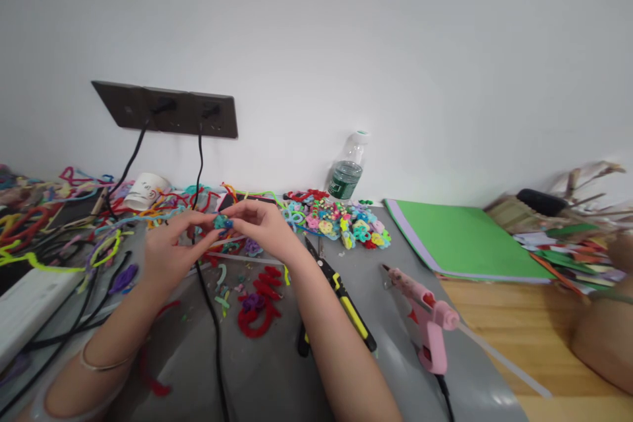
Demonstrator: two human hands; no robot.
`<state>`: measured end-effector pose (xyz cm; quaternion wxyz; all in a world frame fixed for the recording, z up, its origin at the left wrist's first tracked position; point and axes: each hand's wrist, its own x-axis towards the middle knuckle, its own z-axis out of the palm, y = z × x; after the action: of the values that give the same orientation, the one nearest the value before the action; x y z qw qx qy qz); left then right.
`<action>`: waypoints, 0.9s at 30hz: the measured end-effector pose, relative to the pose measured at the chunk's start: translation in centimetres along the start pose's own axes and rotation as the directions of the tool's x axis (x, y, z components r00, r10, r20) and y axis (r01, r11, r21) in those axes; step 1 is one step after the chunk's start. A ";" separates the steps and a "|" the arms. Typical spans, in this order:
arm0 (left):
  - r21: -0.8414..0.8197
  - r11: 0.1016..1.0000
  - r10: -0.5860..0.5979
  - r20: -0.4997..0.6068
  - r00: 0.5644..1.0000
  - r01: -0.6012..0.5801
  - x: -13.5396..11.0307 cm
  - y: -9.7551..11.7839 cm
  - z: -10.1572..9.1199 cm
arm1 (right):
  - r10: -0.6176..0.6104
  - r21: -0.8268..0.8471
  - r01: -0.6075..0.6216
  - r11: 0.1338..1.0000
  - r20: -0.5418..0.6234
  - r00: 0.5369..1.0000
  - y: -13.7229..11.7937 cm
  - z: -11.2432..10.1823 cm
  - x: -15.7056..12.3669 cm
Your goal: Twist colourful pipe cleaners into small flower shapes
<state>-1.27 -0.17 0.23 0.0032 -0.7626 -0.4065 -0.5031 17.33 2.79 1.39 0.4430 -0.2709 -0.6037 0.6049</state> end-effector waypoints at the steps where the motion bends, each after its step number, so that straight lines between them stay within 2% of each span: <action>1: 0.013 1.000 0.004 -0.008 1.000 -0.004 0.0 0.0 0.0 | 0.007 0.013 -0.007 1.000 0.003 1.000 -0.1 0.1 0.0; 5: 0.057 0.997 0.048 -0.043 0.998 -0.045 0.0 0.1 -0.1 | 0.028 0.023 -0.027 0.999 -0.033 0.999 -0.2 0.6 -0.1; 8: 0.071 0.993 0.096 -0.029 0.995 -0.094 0.0 0.2 -0.1 | 0.034 0.010 -0.034 0.999 -0.060 0.998 0.0 0.7 -0.1; 16: 0.197 0.964 0.188 -0.031 0.982 -0.178 0.0 0.2 -0.2 | 0.062 0.044 -0.061 0.997 -0.025 0.998 -0.1 0.4 -0.1; 27: 0.137 0.984 0.125 -0.065 0.990 -0.116 -0.2 0.6 -0.3 | 0.065 0.103 -0.066 0.992 0.006 0.998 0.0 0.5 -0.1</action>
<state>-1.19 -0.79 0.47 0.0991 -0.7650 -0.3917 -0.5014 17.00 2.47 1.46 0.4355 -0.2665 -0.5630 0.6499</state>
